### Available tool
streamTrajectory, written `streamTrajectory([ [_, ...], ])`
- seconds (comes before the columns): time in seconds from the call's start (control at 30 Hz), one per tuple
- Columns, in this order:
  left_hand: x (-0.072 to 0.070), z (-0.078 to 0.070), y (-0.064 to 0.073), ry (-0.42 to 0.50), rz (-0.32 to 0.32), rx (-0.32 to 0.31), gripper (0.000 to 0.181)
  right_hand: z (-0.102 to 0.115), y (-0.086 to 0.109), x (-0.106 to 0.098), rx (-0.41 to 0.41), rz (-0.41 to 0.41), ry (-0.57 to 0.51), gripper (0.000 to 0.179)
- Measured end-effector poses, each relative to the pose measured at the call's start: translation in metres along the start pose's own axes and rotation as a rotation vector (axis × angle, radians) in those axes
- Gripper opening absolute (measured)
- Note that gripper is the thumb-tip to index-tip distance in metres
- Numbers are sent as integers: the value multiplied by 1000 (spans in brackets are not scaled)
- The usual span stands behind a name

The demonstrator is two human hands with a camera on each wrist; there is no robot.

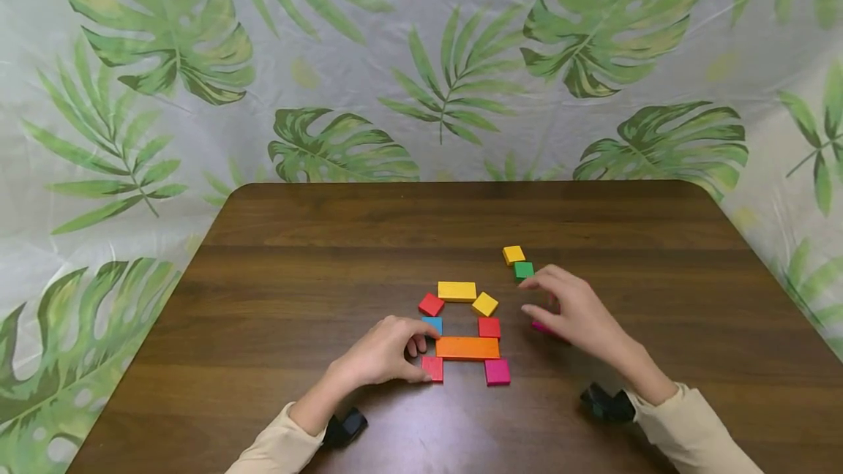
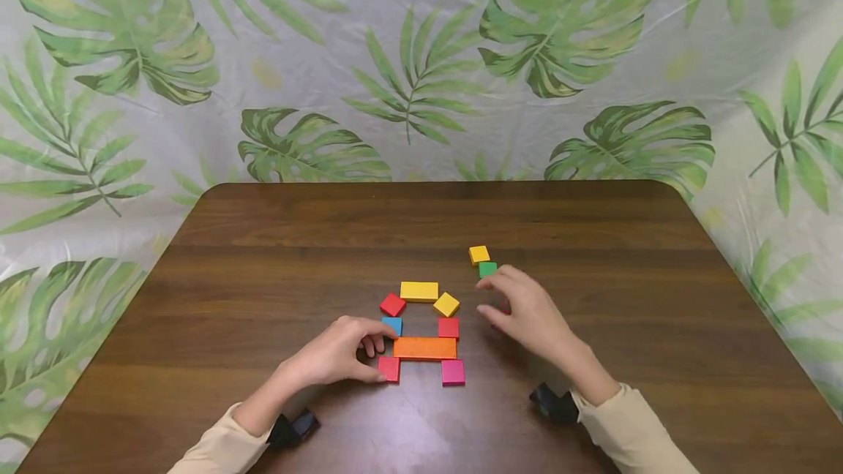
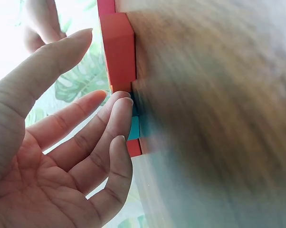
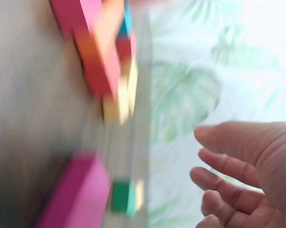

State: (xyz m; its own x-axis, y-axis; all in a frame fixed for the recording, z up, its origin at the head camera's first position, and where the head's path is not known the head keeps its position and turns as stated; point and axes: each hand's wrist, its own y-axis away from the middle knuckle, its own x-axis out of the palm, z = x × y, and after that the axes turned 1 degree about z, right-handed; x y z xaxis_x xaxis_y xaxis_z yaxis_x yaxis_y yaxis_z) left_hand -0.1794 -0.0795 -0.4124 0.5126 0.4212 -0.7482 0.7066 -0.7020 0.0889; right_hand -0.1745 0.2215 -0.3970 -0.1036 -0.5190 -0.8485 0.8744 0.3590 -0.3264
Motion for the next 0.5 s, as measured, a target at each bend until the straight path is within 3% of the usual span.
streamTrajectory([
  [0.13,-4,0,-3,-3,-10,-4,44,-36,-27,-5,70,23,12,23],
  [0.23,-3,1,-3,-5,-13,-10,43,-55,-34,3,104,47,17,26],
  [0.5,3,4,2,-4,15,-35,41,-64,-38,17,203,172,-10,34],
])
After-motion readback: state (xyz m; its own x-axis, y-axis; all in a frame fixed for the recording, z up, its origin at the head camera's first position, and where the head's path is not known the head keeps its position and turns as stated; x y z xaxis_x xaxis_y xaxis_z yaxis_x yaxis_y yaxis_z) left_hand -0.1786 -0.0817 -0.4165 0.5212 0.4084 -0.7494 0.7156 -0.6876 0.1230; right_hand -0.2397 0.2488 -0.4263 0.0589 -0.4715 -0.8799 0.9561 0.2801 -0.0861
